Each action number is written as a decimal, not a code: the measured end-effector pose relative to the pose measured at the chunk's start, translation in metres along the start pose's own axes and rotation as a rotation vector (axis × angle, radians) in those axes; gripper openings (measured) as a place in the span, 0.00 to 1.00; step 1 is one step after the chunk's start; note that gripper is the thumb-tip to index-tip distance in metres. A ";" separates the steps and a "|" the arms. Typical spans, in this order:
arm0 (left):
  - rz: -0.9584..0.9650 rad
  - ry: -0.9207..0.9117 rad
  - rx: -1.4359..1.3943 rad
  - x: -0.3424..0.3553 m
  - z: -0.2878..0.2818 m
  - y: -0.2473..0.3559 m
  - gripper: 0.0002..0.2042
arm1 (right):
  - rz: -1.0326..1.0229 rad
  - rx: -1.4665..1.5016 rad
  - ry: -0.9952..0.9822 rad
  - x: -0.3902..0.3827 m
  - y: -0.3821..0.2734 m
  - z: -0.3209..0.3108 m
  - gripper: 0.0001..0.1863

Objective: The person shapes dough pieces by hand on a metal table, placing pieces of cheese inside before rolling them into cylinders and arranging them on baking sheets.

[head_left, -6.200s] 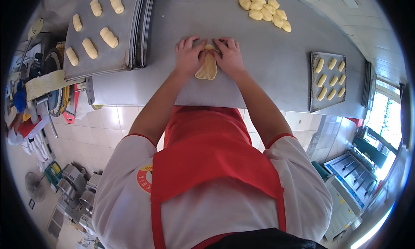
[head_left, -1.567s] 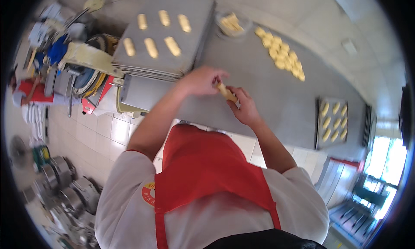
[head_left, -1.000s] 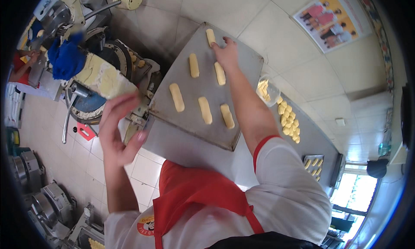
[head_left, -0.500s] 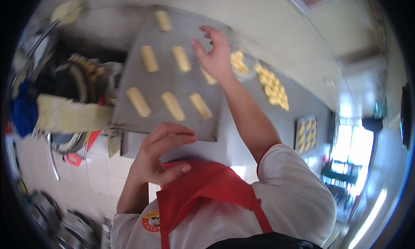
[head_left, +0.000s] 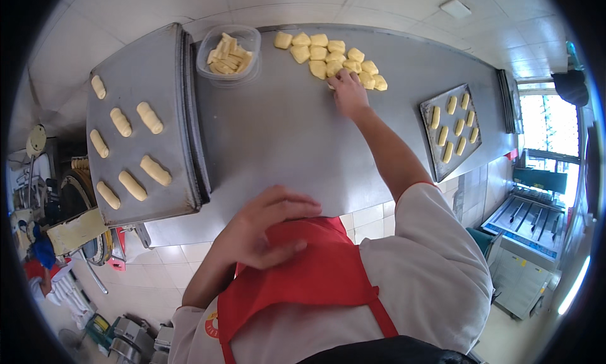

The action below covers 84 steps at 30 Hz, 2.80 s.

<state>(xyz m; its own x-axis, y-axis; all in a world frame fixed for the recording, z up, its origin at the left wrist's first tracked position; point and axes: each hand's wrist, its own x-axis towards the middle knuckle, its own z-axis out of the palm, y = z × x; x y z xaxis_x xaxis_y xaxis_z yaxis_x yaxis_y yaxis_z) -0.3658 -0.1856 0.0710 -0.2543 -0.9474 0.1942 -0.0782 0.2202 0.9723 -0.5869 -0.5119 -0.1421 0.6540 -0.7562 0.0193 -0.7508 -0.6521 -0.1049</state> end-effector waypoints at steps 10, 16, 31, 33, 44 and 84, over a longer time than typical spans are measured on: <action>-0.455 0.652 -0.400 0.074 0.096 -0.135 0.17 | 0.061 1.045 0.162 -0.150 -0.089 -0.120 0.13; -0.357 0.764 0.204 0.046 0.130 -0.150 0.30 | 0.476 1.510 0.181 -0.204 -0.167 -0.061 0.14; -0.287 0.747 -0.044 -0.097 0.030 -0.189 0.17 | -0.023 0.416 0.865 -0.200 -0.126 -0.179 0.16; -0.321 0.622 0.212 -0.093 0.067 -0.187 0.14 | 0.038 0.189 0.209 -0.222 -0.137 -0.056 0.14; -0.080 0.112 1.063 -0.079 0.134 -0.200 0.24 | 0.073 0.028 -0.023 -0.288 -0.180 0.020 0.32; -0.518 -0.554 1.361 0.208 -0.214 -0.195 0.12 | 0.135 0.348 -0.035 -0.227 0.031 0.022 0.32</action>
<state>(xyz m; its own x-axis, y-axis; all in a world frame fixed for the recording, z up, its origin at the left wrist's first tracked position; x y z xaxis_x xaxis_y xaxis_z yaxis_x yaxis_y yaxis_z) -0.1975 -0.4751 -0.0504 -0.2112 -0.8505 -0.4817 -0.9718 0.2357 0.0100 -0.7565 -0.3587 -0.1716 0.5587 -0.8278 -0.0507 -0.7582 -0.4850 -0.4358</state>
